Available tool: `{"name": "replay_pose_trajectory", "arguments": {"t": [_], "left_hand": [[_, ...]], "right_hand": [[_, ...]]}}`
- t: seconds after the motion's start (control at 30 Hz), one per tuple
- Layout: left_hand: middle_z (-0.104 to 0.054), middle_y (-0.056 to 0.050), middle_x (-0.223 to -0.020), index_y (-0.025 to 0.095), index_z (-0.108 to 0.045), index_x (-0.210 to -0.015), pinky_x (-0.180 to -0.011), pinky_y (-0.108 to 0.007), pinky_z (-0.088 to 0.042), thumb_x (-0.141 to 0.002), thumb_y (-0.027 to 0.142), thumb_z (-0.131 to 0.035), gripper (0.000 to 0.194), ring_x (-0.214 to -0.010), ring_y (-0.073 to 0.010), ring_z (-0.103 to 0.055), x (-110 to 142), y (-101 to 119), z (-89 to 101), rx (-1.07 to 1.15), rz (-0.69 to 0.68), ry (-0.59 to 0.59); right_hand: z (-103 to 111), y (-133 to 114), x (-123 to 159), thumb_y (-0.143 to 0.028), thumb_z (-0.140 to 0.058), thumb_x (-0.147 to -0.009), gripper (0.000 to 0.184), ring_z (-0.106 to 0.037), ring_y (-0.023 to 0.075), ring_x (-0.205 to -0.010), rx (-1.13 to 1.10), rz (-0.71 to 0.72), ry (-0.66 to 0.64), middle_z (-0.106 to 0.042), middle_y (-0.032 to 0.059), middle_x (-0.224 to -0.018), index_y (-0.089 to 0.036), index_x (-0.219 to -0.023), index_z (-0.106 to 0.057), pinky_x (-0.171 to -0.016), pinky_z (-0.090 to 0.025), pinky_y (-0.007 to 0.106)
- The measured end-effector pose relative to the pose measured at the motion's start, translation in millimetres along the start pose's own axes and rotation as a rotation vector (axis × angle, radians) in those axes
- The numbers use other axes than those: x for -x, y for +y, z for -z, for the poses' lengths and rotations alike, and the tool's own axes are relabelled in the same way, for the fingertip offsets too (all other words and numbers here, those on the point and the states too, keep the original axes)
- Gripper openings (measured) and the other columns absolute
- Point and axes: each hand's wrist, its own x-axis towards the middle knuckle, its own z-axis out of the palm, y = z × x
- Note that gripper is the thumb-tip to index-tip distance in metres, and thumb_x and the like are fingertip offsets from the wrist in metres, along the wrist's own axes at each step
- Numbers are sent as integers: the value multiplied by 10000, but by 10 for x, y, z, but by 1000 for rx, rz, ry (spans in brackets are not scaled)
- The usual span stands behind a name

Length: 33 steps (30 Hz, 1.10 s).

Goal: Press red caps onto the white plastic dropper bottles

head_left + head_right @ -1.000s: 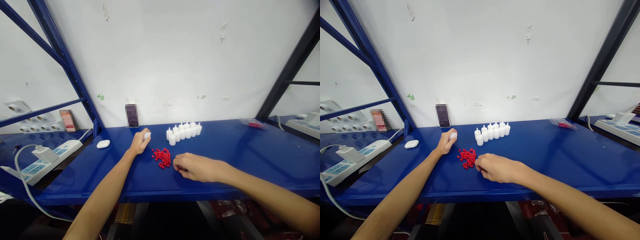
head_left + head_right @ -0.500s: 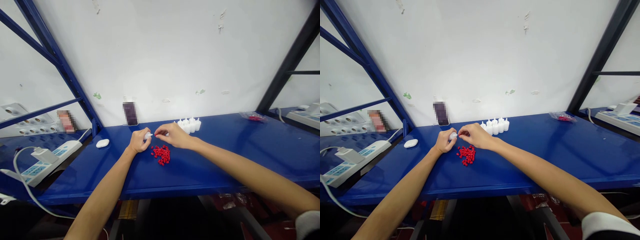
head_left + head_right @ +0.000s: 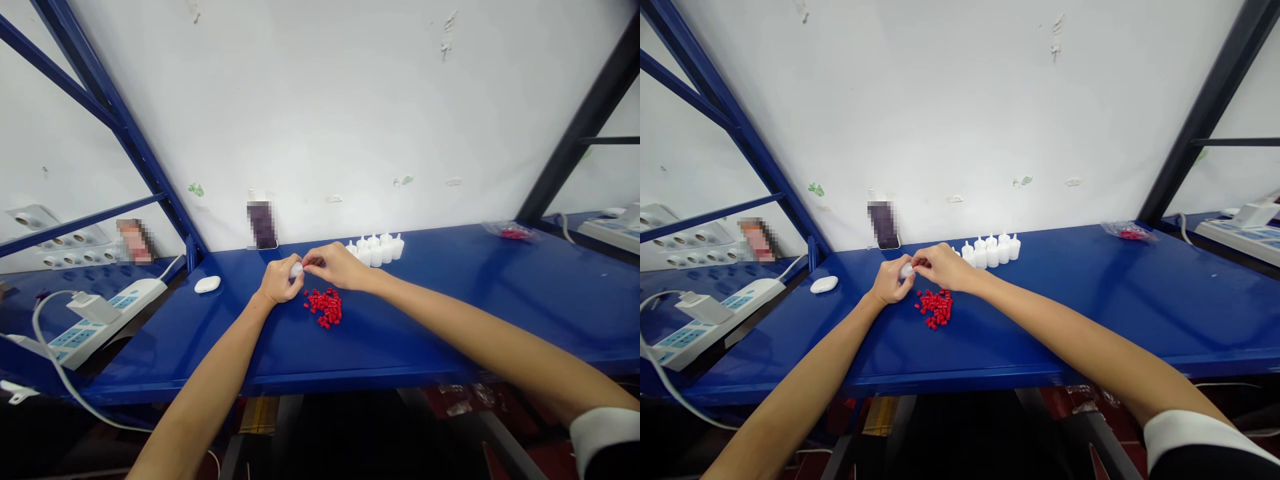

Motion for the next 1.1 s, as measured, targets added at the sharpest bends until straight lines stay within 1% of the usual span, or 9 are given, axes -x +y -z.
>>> {"name": "replay_pose_trajectory", "arguments": {"t": [0.17,0.3,0.4,0.53,0.67,0.8,0.93,1.03,1.1], "left_hand": [[-602,-17,-720,208,-570,-980,-649,-297,-379,-805,298,-499,209,-613,-192,-546,-8,71,15,45,73,-37],[-566,-7,-629,223,-539,-810,-599,-282,-335,-809,312,-553,90,-564,-184,-537,-54,160,32,-51,136,-25],[-563,-15,-595,222,-519,-733,-572,-277,-309,-826,301,-553,127,-550,-186,-540,-109,218,49,-101,194,16],[-609,-29,-644,208,-557,-763,-588,-270,-338,-833,292,-557,109,-573,-182,-557,-182,266,91,-58,246,112],[-625,-23,-685,207,-586,-815,-596,-262,-347,-841,316,-567,114,-594,-176,-557,-189,155,157,-27,278,130],[-623,-6,-671,207,-593,-801,-609,-258,-355,-818,347,-602,142,-597,-169,-540,-107,-157,199,-19,411,150],[-571,18,-578,198,-554,-698,-576,-240,-347,-810,388,-590,223,-569,-151,-509,-3,-409,111,119,618,259],[-579,29,-588,193,-553,-744,-573,-228,-362,-816,418,-581,238,-564,-137,-511,42,-477,13,253,611,211],[-598,28,-618,192,-551,-768,-576,-230,-375,-817,454,-582,268,-564,-132,-517,55,-500,-25,308,583,165]], "right_hand": [[65,10,-19,-252,-471,-1003,208,-643,178,-776,364,68,-165,-719,78,-931,-154,-1050,-648,-666,-401,287],[60,47,-5,-235,-355,-1038,250,-582,184,-752,665,169,-218,-657,111,-1012,-145,-1065,-587,-644,-333,311],[28,54,-18,-216,-318,-1045,256,-549,179,-774,631,209,-197,-638,100,-993,-147,-1014,-562,-683,-337,316],[17,-14,-106,-234,-300,-1047,266,-507,166,-734,470,178,-131,-630,76,-900,-157,-959,-540,-675,-323,313],[62,-41,-285,-314,-319,-1047,304,-531,166,-731,390,92,-139,-650,60,-868,-172,-919,-556,-664,-319,300],[29,63,-546,-288,-232,-1049,418,-611,200,-868,440,-107,-96,-694,110,-964,-149,-946,-612,-750,-385,306],[-237,171,-832,-340,-386,-995,379,-654,290,-1022,531,-308,-299,-684,217,-1154,-96,-1042,-672,-790,-462,349],[-440,173,-1011,-354,-535,-925,356,-667,329,-1049,551,-389,-393,-675,248,-1188,-77,-1086,-689,-819,-499,381],[-462,144,-1092,-361,-585,-895,364,-668,346,-1062,570,-450,-416,-683,244,-1182,-83,-1104,-693,-865,-499,423]]}}
